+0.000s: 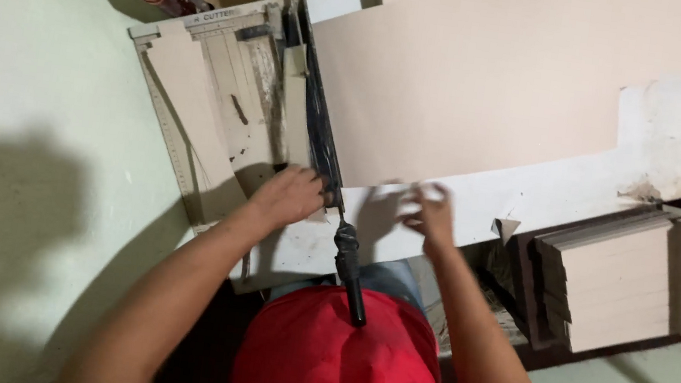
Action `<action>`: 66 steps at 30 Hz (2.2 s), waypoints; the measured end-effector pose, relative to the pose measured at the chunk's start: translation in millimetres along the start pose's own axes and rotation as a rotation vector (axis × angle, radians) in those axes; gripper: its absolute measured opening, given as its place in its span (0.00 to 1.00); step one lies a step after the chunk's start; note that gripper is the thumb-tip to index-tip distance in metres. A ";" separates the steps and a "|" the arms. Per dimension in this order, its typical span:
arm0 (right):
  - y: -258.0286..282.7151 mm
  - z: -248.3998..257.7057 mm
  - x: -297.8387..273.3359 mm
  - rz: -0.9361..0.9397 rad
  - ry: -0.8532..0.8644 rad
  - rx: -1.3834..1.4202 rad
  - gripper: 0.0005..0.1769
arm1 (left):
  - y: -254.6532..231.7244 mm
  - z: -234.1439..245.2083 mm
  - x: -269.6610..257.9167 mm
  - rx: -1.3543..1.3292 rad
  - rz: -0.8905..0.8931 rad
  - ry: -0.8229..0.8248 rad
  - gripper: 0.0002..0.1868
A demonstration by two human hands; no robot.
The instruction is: The person uses a manual paper cutter to trim a large sheet of paper. They align the paper against the guide, pull down the lever to cut, and then remove the trimmed piece. This process is repeated multiple times throughout the video.
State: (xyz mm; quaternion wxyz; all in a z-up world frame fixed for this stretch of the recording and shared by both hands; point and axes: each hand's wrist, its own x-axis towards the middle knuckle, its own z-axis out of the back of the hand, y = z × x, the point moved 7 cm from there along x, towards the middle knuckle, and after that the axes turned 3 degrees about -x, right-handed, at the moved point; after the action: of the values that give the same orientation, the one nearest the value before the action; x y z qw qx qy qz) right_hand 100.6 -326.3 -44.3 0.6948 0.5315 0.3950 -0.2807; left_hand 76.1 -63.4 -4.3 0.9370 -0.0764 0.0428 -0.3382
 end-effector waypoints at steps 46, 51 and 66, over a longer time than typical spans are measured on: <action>35.1 -121.9 -124.5 0.362 0.050 -0.952 0.43 | 82.1 15.6 29.3 -0.340 0.890 0.468 0.63; 114.2 -93.3 -180.6 0.136 0.272 -0.647 0.50 | 51.0 42.9 26.7 0.004 0.566 0.390 0.33; -2.1 19.3 30.7 -0.074 -0.139 0.568 0.28 | 99.0 7.4 -108.9 0.111 0.266 0.744 0.06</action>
State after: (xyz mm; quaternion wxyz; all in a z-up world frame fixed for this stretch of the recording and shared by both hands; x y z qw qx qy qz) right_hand 120.0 -344.4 -69.0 0.5330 0.6694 0.2712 -0.4407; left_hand 55.5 82.4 -10.9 0.8958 0.1082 0.3704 -0.2204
